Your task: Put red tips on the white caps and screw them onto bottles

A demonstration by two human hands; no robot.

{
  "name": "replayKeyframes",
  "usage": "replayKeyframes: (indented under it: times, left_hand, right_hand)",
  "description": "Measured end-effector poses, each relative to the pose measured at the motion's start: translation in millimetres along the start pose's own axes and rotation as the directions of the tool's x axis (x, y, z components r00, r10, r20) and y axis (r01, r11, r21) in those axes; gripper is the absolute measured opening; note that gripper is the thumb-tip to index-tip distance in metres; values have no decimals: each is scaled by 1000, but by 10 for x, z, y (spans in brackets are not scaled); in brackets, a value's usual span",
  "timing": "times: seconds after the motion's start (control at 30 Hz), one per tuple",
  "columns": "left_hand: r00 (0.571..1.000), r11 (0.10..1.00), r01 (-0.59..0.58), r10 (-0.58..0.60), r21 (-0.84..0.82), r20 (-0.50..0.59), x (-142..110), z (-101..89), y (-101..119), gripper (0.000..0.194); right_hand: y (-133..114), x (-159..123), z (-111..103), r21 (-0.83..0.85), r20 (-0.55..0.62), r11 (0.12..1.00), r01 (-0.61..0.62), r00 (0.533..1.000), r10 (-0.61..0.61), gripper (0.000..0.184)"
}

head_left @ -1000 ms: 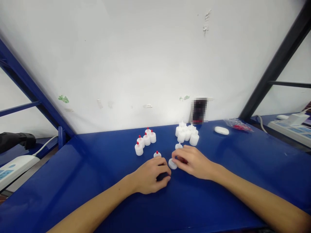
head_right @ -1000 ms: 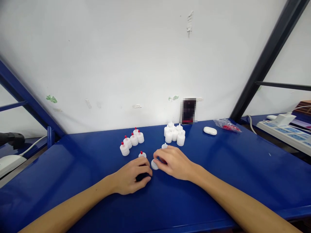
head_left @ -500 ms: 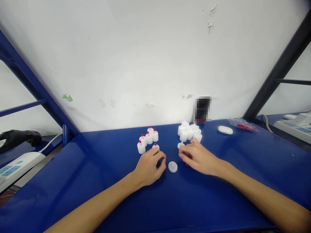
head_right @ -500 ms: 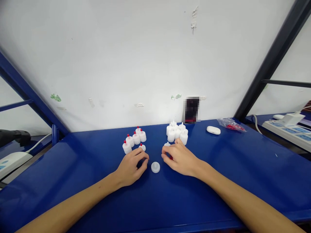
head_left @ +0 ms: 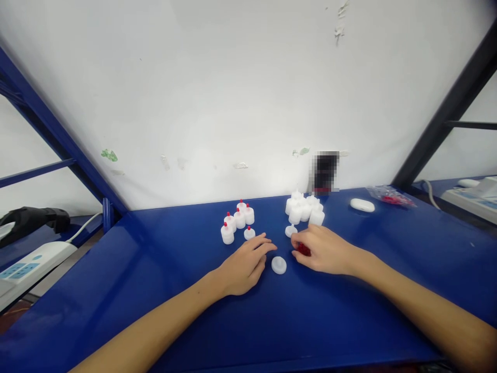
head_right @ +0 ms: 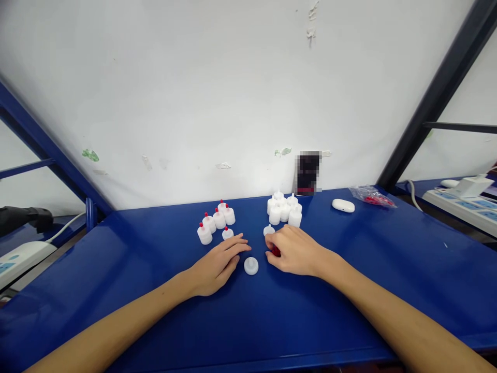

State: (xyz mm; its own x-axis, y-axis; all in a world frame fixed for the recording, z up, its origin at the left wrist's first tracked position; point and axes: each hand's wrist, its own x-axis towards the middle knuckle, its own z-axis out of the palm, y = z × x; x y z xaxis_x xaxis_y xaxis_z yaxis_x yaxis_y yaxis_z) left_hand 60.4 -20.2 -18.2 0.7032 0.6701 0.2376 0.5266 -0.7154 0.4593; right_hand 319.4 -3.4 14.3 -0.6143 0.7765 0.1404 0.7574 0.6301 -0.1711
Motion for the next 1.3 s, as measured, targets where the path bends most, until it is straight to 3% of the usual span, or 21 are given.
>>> replayKeyframes:
  times: [0.2, 0.33, 0.43, 0.57, 0.73, 0.93, 1.1, 1.3]
  left_hand:
    - [993, 994, 100, -97, 40, -71, 23, 12, 12, 42]
    - [994, 998, 17, -10, 58, -111, 16, -17, 60, 36]
    - [995, 992, -38, 49, 118, -91, 4, -43, 98, 30]
    - [990, 987, -119, 126, 107, -61, 1, -34, 97, 21]
    - [987, 987, -158, 158, 37, 11, 19, 2, 53, 17]
    - [993, 992, -117, 116, 37, 28, 32, -10, 58, 15]
    - [996, 995, -87, 89, -58, 31, 33, -13, 70, 13]
    - [998, 992, -34, 28, -118, -53, 22, -10, 112, 11]
  right_hand:
    - [-29, 41, 11, 64, -39, 997, 37, 999, -34, 16]
    - [-81, 37, 39, 240, -176, 969, 52, 984, -9, 16]
    - [-130, 7, 87, 293, -272, 942, 164, 959, -83, 16]
    - [-206, -22, 152, 247, -326, 918, 311, 918, -224, 16]
    - [-262, -16, 198, 178, -351, 923, 341, 898, -265, 16]
    - [-266, 1, 210, 101, -386, 933, 346, 878, -284, 17]
    - [-285, 8, 205, 107, -328, 935, 337, 900, -287, 17]
    - [-287, -14, 194, 101, -447, 932, 349, 853, -271, 15]
